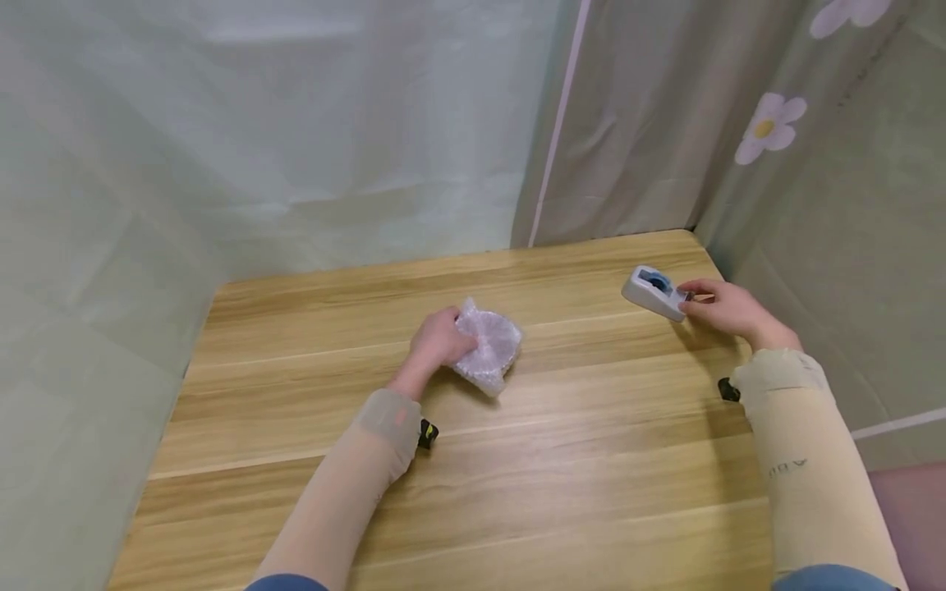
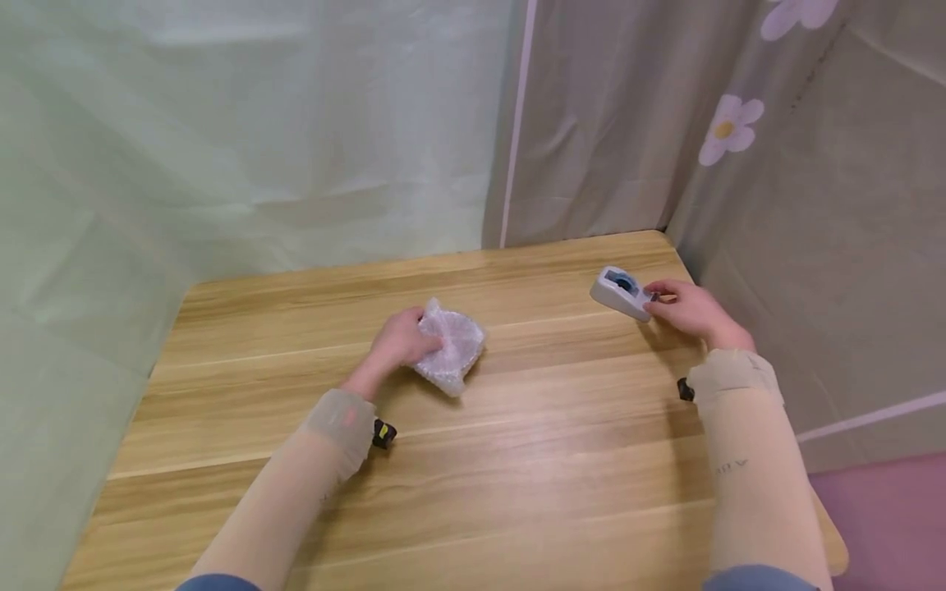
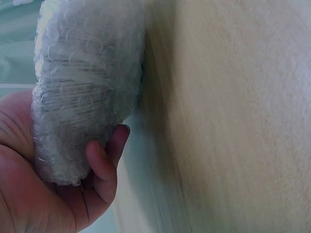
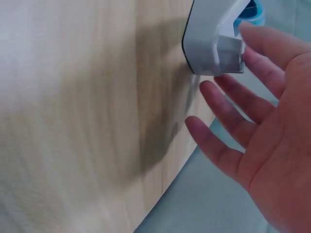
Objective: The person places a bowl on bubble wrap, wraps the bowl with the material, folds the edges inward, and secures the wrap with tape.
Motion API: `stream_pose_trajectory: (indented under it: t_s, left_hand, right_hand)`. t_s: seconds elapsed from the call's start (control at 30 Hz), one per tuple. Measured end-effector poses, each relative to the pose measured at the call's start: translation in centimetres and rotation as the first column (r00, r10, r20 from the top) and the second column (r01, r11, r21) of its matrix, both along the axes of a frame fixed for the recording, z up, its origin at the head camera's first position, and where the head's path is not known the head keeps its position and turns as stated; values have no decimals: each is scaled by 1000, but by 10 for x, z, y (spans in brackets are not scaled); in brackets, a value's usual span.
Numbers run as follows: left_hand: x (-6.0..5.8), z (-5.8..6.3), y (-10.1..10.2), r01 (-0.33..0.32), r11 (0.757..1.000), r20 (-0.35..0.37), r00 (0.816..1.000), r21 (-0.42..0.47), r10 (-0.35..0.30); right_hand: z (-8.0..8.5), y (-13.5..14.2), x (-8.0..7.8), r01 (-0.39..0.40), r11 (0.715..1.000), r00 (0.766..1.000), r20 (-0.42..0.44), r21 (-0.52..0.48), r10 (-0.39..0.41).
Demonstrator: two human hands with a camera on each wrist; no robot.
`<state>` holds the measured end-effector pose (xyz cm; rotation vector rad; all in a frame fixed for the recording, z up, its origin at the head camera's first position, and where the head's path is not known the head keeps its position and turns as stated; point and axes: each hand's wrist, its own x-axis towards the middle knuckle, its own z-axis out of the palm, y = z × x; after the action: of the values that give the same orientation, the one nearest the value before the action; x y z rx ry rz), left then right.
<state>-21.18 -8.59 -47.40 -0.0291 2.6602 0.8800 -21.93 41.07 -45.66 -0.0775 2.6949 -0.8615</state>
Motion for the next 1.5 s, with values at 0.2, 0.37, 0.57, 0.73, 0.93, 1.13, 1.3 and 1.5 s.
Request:
stream_pose_trajectory:
  t_s: [0.2,0.37,0.57,0.73,0.93,1.13,1.3,1.5]
  left_hand:
    - [0,-1,1,-3,1000,-1,1000,1,3]
    - [0,1,3,2,1000,-2,1000,-6,-2]
    - [1,1,4,11,1000,-3,1000,-7,-11]
    - [1,0,5,7,1000,-2,1000,3,-7]
    - [1,2,7,11,1000,-7,1000,-3,-11]
    - [1,4,7,17,1000,-16,1000,-24,-17]
    - [2,5,7,17,1000,-9,1000,-24,-17]
    - [3,5,7,15,1000,-5,1000,-11,-16]
  right_hand:
    - [3,2,-6,-27,999,1000,4,32,27]
    - [2,3,-10,-36,999,999,-8,34,36]
    - [0,2,-12,-35,996,999,-32,79,37]
    - [2,0,-9,-19,995,1000,-11,97,20]
    - [3,0,-7,18,995,998,-66,99,-11]
    - [1,1,-2,78,995,993,-93,65,-72]
    - [1,0,4,138,988,990,11,-70,-138]
    - [0,1,7,195,948,974,160,-253,-158]
